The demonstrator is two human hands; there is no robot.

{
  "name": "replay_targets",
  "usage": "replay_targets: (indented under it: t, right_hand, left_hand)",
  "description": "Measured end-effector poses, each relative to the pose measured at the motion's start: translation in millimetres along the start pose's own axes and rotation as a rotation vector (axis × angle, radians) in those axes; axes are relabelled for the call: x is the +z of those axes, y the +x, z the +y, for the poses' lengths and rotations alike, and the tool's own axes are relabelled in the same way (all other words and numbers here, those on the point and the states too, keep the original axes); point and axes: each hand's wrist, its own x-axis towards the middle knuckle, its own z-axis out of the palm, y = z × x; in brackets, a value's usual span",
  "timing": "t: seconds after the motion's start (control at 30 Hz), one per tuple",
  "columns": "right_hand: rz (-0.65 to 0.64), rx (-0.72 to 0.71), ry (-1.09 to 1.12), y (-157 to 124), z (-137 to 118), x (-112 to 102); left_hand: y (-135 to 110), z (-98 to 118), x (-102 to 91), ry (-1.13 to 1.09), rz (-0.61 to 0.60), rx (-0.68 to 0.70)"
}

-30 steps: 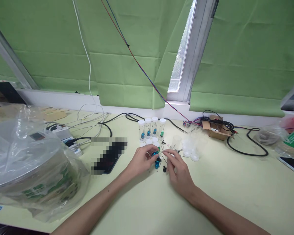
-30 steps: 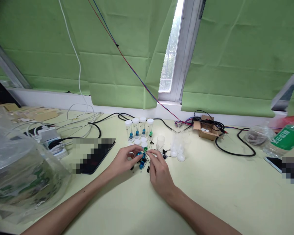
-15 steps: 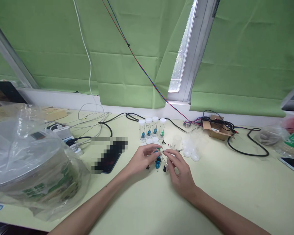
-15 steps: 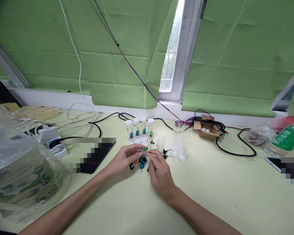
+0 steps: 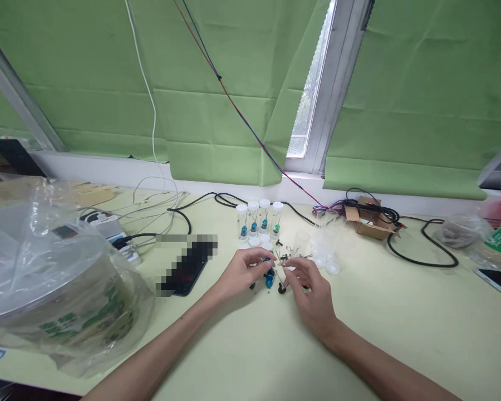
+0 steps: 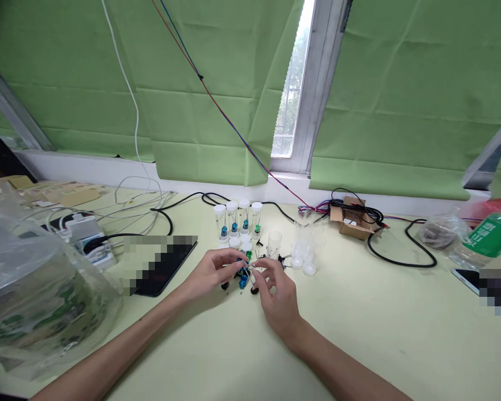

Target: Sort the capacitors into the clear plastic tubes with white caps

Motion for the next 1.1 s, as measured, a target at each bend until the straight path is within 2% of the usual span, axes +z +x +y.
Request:
replay_targets:
  t: [0.1, 0.23, 0.4, 0.6, 0.73, 1.1]
  right_hand:
    - [0.007, -0.005, -0.033, -0.5, 1.2, -0.4]
    - [-0.059, -0.068, -0.13, 1.4, 0.9, -2.1]
    - [-0.128, -0.078, -0.201, 2.3, 2.3, -2.2]
    - [-0.139, -0.102, -0.214, 1.0, 6.3, -0.8]
    - [-0.083, -0.117, -0.204, 1.0, 3.6, -1.8]
    - [0.188, -0.246, -0.169, 1.0, 0.1, -3.8]
  left_hand:
    - [-0.3, -2.0, -0.5, 0.051, -0.017, 0.024]
    - [-0.7, -4.8, -2.1, 0.12, -0.025, 0.075]
    - [-1.3, -3.5, -2.8, 0.192, -0.003, 0.096]
    - [-2.1, -1.1, -0.5, 0.19, 0.025, 0.103]
    - [-1.6, -1.7, 0.3, 0.165, 0.037, 0.113]
    - [-2.7, -3.5, 4.4, 0.193, -0.002, 0.054]
